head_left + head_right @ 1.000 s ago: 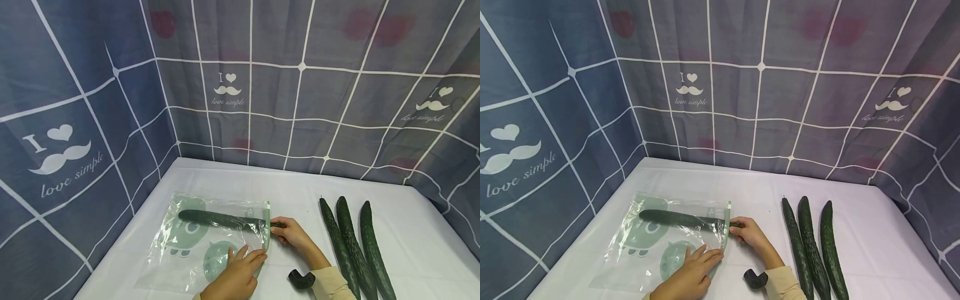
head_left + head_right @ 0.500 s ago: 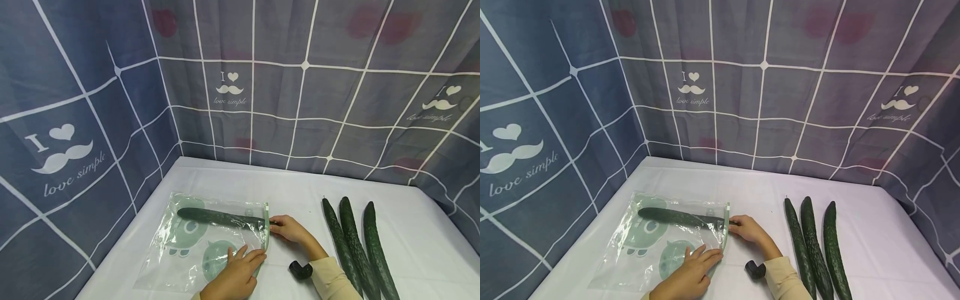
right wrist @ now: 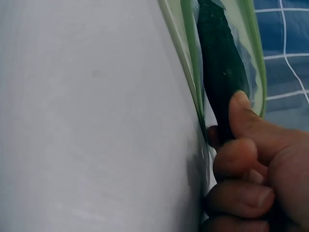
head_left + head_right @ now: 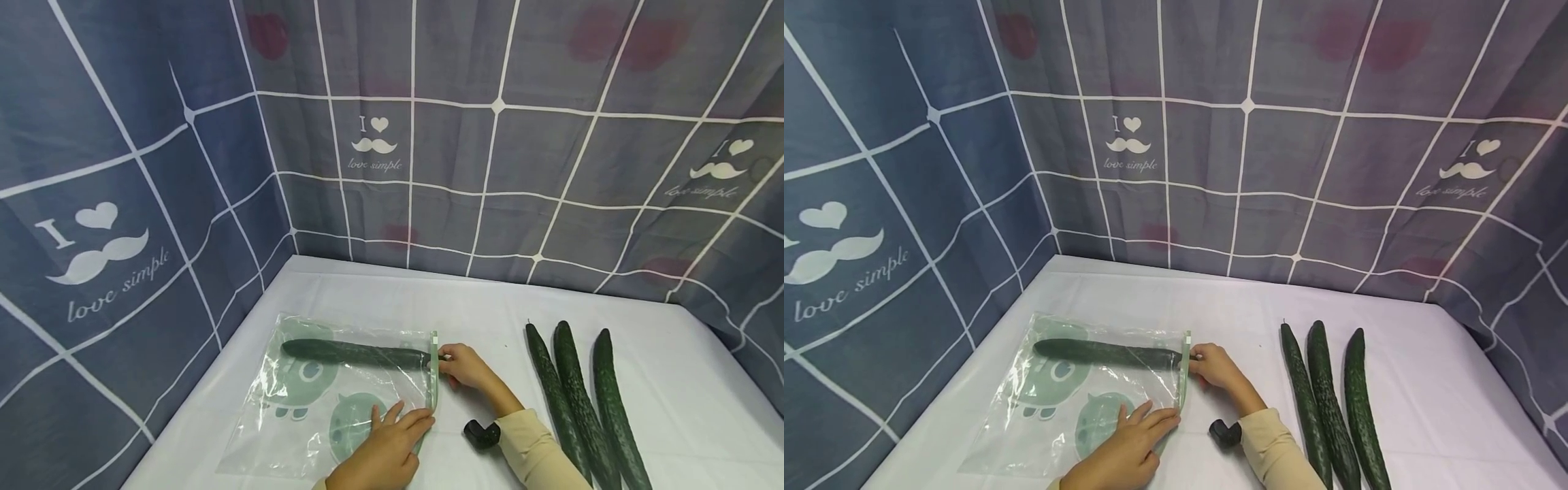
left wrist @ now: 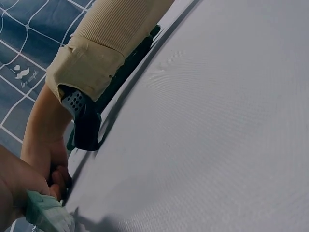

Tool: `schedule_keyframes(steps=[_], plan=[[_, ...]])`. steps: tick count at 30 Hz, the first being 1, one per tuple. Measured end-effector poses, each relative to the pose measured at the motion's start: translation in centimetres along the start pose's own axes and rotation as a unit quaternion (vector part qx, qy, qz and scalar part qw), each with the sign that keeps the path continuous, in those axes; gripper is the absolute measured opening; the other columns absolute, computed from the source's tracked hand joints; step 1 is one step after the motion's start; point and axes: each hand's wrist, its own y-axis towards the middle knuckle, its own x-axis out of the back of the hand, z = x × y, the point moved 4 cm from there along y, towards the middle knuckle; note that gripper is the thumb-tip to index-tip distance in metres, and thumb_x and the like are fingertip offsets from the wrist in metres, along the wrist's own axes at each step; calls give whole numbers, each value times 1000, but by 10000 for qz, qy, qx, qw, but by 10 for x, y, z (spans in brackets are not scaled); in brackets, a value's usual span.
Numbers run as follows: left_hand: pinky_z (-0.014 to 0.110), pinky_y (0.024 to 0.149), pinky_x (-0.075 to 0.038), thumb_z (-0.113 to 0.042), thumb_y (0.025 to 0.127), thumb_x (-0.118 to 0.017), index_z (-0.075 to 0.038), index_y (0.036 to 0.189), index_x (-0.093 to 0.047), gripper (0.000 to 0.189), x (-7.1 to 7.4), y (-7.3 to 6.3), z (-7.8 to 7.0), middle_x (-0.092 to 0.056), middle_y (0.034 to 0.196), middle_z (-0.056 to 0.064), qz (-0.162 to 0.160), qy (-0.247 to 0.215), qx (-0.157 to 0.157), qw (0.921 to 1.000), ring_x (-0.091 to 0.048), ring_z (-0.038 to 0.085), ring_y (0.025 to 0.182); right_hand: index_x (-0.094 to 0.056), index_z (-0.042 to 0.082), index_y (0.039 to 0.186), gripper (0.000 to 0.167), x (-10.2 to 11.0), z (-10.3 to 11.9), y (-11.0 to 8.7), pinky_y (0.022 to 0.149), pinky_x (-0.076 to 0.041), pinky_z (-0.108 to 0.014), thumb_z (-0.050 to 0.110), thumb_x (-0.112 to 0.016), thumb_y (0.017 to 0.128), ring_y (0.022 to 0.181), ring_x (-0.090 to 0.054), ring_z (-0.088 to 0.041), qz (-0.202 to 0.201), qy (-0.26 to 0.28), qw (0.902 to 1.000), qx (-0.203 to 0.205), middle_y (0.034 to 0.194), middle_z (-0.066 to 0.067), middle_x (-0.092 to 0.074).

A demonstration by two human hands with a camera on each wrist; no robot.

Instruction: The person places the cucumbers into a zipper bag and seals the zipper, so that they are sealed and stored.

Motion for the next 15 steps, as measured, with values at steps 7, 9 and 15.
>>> schedule_keyframes(steps=[7,9,15], plan=[[76,81,-27,-9,75,-45,-14,132,-49,57,-4,2,2,-42,139,-6,10,-103,-49,9999,-39,47,122,-56,4,121,36,9,-16,-13,41,-30,-20,15,-56,87,41,-35,-6,735,394,9959,347,51,2,-49],[76,81,-27,-9,74,-45,-14,131,-49,58,-3,1,3,-42,138,-7,-12,-127,24,9999,-39,46,122,-54,4,125,38,12,-17,-15,40,-31,-21,16,-54,89,40,-34,-6,790,315,9953,458,51,2,-48],[75,84,-26,-8,74,-44,-15,131,-50,58,0,-1,4,-43,138,-7,-76,-174,116,9998,-37,45,124,-58,6,123,37,13,-14,-10,44,-35,-20,21,-52,90,42,-38,-4,684,-48,9951,714,49,5,-44]])
